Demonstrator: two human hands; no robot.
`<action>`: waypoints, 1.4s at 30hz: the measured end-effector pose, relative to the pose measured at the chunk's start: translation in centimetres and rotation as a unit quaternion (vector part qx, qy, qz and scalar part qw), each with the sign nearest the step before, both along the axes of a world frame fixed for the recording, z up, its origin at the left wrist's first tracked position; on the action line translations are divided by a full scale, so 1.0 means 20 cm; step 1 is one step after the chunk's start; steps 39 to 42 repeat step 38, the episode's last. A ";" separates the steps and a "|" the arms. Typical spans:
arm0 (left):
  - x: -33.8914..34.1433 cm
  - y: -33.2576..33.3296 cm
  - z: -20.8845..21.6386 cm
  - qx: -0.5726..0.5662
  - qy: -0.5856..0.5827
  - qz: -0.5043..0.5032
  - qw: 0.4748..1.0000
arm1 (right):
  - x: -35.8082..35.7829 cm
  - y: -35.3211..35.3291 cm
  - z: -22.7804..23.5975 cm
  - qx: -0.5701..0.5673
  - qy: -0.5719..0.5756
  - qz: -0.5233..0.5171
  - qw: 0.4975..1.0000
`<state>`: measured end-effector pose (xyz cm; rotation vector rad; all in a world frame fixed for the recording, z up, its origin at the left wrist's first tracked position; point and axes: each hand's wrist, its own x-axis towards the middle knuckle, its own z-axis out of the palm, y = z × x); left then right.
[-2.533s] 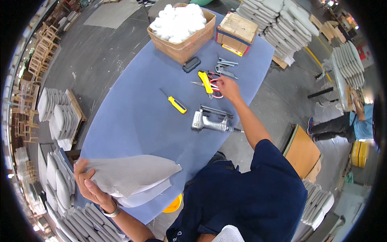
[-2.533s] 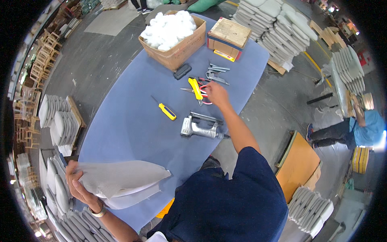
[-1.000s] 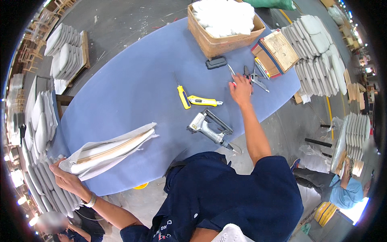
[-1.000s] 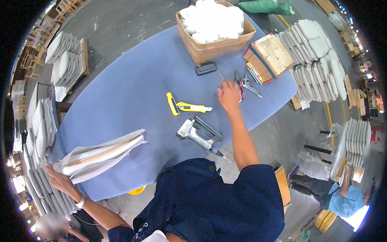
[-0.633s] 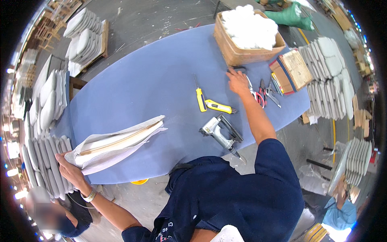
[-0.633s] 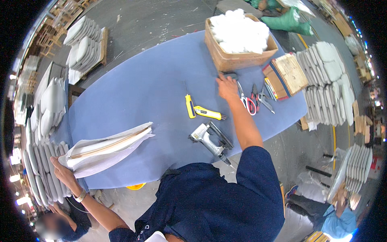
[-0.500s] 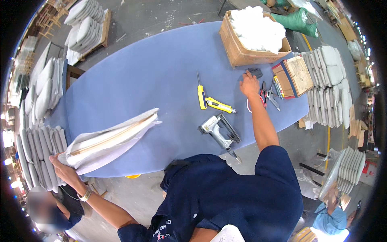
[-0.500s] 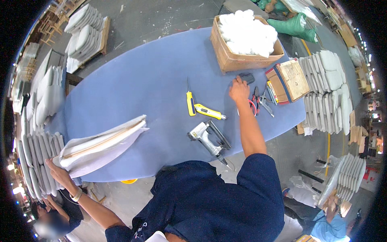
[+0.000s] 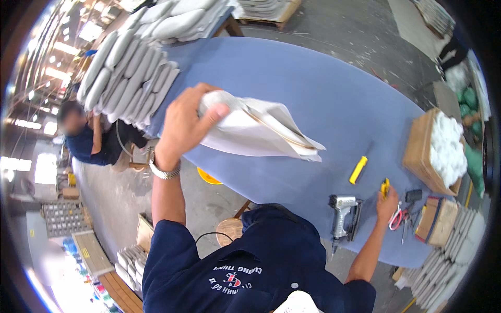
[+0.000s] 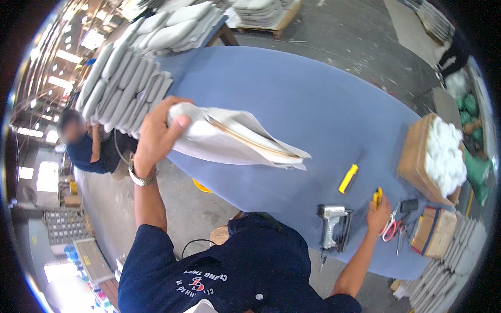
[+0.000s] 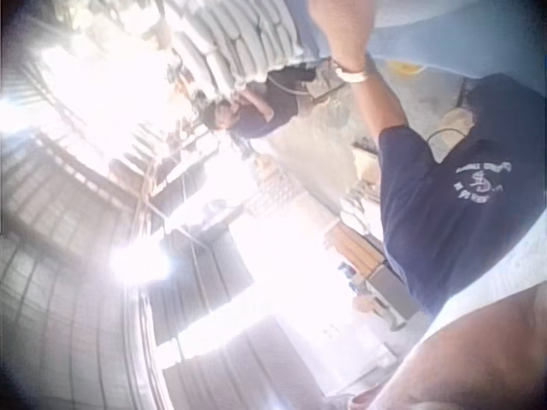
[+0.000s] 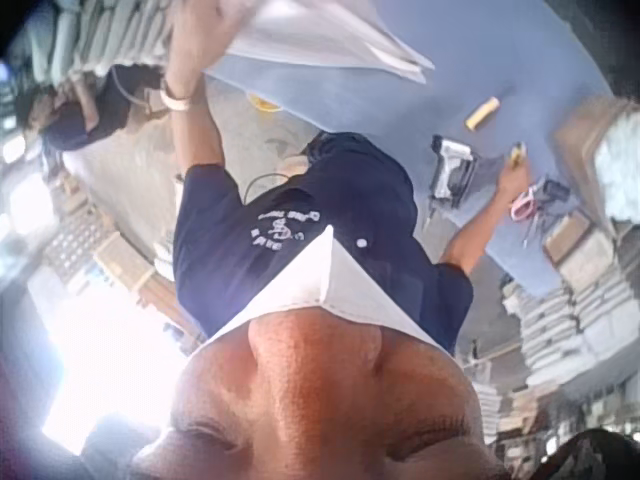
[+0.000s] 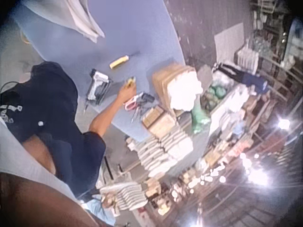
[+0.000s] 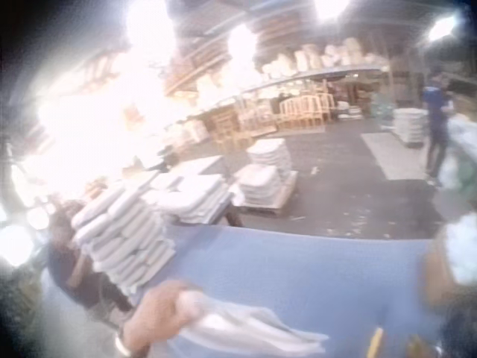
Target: The person folds a white fabric cover over a cushion, staples the edges with a staple gun, trims excess fabric with a utility knife, and stacks the finished cushion. The person repeats this process for multiple cushions.
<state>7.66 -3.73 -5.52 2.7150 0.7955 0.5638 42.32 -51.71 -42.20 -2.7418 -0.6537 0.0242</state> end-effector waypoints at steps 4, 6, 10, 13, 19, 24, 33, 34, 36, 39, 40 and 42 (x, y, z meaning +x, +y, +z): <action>-0.16 -0.12 -0.03 -0.070 -0.012 -0.031 0.997 | -0.09 0.18 0.06 0.085 -0.105 0.091 0.987; -0.22 -0.16 -0.06 -0.081 -0.026 -0.052 0.995 | -0.25 0.44 0.17 0.099 -0.014 0.199 0.975; -0.35 -0.20 -0.05 -0.093 -0.004 -0.079 0.992 | -0.38 0.68 0.11 0.149 0.277 0.174 0.933; -0.47 -0.22 -0.06 -0.091 0.007 -0.107 0.990 | -0.31 0.65 -0.06 0.138 0.205 0.113 0.962; -0.55 -0.21 -0.11 -0.078 -0.010 -0.096 0.992 | -0.36 0.61 0.07 0.289 0.277 0.048 0.915; -0.35 -0.18 -0.12 -0.007 -0.035 -0.080 0.996 | -0.64 0.93 0.77 0.436 0.263 0.151 0.847; -0.15 -0.04 -0.01 0.010 0.020 -0.184 0.983 | -1.13 1.57 1.47 0.509 0.221 0.205 0.806; -0.17 0.01 0.01 -0.036 0.040 -0.234 0.971 | -1.15 1.58 1.50 0.520 0.250 0.175 0.798; -0.23 0.09 -0.01 -0.132 0.090 -0.322 0.933 | -1.22 1.58 1.52 0.502 0.259 0.151 0.811; -0.30 0.08 -0.10 -0.135 0.049 -0.341 0.929 | -1.31 1.54 1.51 0.482 0.265 0.120 0.827; -0.30 0.08 -0.10 -0.135 0.049 -0.341 0.929 | -1.31 1.54 1.51 0.482 0.265 0.120 0.827; -0.30 0.08 -0.10 -0.135 0.049 -0.341 0.929 | -1.31 1.54 1.51 0.482 0.265 0.120 0.827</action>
